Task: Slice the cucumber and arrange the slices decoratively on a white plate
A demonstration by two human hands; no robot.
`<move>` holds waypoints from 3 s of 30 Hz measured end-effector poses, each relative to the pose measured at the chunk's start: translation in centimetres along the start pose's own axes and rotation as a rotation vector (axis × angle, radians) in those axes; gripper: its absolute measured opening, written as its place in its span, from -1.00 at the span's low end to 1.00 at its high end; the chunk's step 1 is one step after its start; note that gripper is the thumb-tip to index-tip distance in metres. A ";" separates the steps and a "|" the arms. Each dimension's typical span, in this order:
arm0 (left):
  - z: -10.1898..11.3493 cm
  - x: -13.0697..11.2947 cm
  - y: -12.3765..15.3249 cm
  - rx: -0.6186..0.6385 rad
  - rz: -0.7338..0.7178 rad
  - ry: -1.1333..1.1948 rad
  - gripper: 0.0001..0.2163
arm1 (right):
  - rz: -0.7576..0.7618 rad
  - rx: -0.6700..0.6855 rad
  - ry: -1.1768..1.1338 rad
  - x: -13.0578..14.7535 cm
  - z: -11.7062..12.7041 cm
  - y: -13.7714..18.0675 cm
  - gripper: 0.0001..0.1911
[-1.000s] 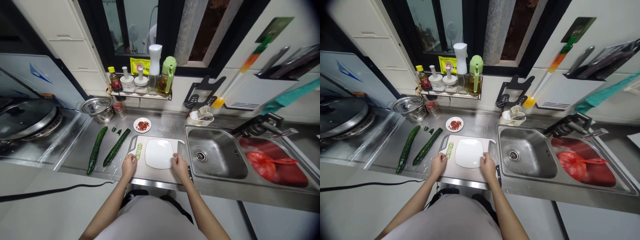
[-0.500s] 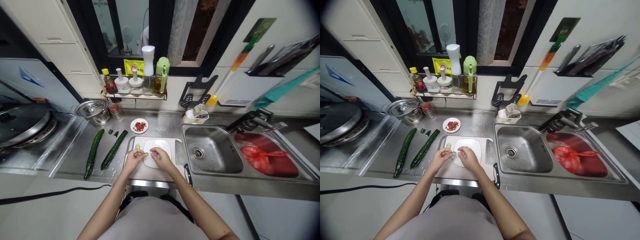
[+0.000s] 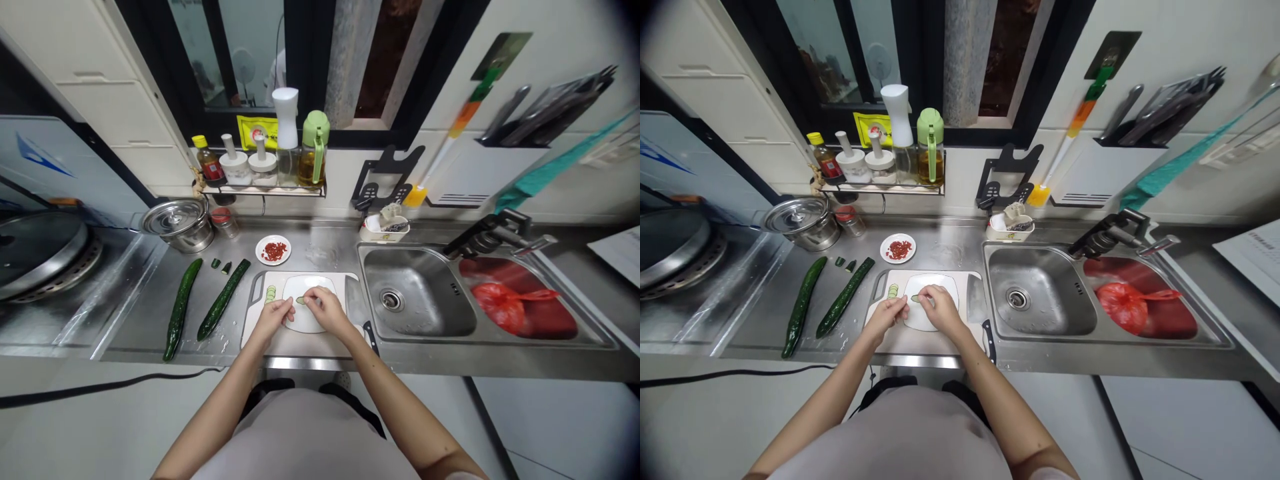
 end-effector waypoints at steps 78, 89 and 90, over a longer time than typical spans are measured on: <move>-3.3 0.5 -12.2 -0.136 -0.144 -1.062 -0.81 | -0.670 0.244 0.501 -10.4 -3.5 -6.0 -0.76; -3.5 0.7 -11.9 -0.099 -0.264 -1.091 -0.81 | -0.701 0.228 0.455 -10.5 -3.5 -5.9 -0.77; -3.5 0.8 -11.9 -0.097 -0.267 -1.094 -0.81 | -0.701 0.226 0.455 -10.5 -3.5 -5.9 -0.77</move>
Point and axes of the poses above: each hand's wrist, its own y-axis away from the middle knuckle, its own z-axis out of the back of the hand, x = y × z, the point moved 4 cm from there along -y, towards the middle knuckle, and after that the axes turned 2 degrees about x, right-handed, at the moved point
